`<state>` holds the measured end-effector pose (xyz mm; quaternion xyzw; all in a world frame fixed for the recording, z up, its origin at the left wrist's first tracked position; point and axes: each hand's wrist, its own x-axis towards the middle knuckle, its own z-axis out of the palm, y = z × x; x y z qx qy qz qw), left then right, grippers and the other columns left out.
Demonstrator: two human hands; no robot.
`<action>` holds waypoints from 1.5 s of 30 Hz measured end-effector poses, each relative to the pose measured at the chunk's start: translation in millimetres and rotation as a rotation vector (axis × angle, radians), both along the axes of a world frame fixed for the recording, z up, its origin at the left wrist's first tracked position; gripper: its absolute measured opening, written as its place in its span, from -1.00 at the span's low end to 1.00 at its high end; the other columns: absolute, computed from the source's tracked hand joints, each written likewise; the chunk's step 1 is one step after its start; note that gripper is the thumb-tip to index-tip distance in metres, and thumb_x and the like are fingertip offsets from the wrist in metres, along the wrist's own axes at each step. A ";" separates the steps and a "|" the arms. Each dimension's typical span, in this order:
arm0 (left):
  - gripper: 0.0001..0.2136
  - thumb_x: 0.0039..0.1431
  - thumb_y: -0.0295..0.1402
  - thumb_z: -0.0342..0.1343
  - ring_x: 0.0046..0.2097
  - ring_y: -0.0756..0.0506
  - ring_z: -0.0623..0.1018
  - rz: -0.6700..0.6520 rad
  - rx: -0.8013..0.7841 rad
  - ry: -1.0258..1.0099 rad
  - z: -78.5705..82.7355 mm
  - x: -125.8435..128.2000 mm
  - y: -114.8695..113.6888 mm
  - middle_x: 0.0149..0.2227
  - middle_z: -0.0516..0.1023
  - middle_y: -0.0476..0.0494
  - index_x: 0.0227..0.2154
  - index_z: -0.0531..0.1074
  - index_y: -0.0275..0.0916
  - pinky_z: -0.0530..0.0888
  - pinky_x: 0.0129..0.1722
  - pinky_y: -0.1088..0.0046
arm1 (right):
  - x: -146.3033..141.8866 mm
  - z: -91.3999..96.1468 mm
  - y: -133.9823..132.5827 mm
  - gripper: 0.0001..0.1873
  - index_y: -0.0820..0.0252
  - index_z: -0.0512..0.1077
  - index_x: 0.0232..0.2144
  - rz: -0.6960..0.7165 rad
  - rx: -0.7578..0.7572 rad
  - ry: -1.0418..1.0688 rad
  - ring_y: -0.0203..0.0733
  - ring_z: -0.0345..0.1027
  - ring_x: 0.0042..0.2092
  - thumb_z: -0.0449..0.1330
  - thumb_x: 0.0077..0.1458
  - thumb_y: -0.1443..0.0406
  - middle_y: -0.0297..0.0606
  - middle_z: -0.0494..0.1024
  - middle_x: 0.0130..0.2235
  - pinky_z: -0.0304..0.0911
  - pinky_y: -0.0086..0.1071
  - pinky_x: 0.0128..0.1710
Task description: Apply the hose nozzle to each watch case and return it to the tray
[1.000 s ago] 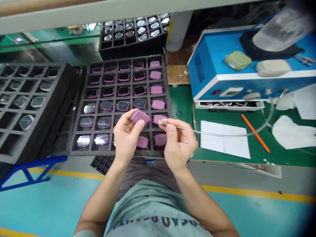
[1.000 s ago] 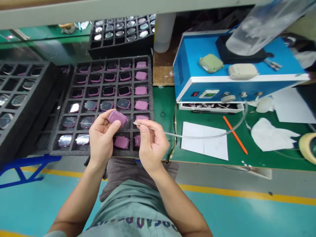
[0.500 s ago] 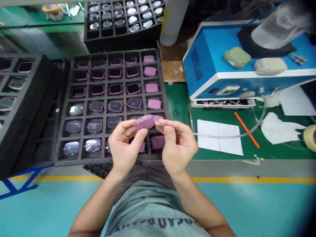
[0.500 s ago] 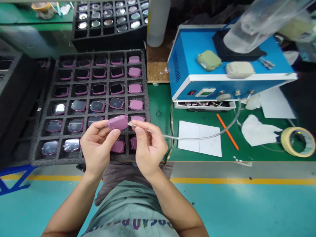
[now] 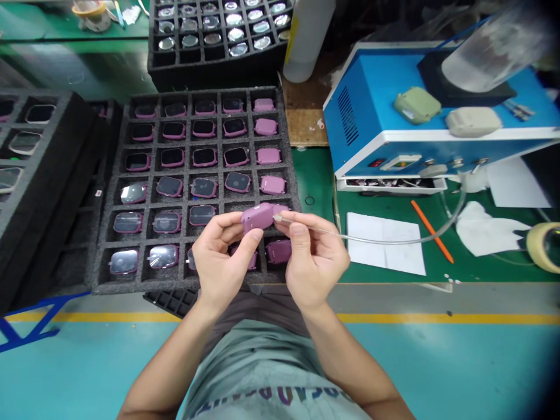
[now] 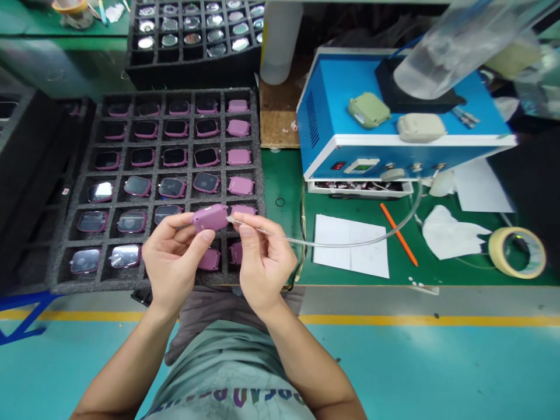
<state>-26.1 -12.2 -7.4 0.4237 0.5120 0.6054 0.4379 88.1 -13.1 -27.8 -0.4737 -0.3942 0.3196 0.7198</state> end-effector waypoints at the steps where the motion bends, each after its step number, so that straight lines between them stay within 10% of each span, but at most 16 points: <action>1: -0.73 0.12 -0.37 0.48 -0.18 -0.07 0.76 0.000 -0.002 0.005 0.2 0.1 0.0 -0.19 0.77 -0.14 -0.15 0.58 -0.24 0.67 -0.11 0.51 | 0.0 0.1 0.0 -0.90 0.10 0.61 -0.15 0.000 0.001 0.001 -0.20 0.70 -0.16 0.30 0.34 0.26 -0.29 0.74 -0.17 0.68 -0.28 -0.08; 45: -0.70 0.05 -0.30 0.52 -0.24 -0.03 0.75 0.053 -0.009 0.107 1.0 -5.5 6.7 -0.23 0.77 -0.11 -0.17 0.62 -0.21 0.65 -0.15 0.63 | -1.0 5.6 13.1 -0.89 0.13 0.60 -0.19 0.081 0.048 0.045 -0.19 0.71 -0.16 0.28 0.33 0.25 -0.21 0.75 -0.19 0.66 -0.34 -0.11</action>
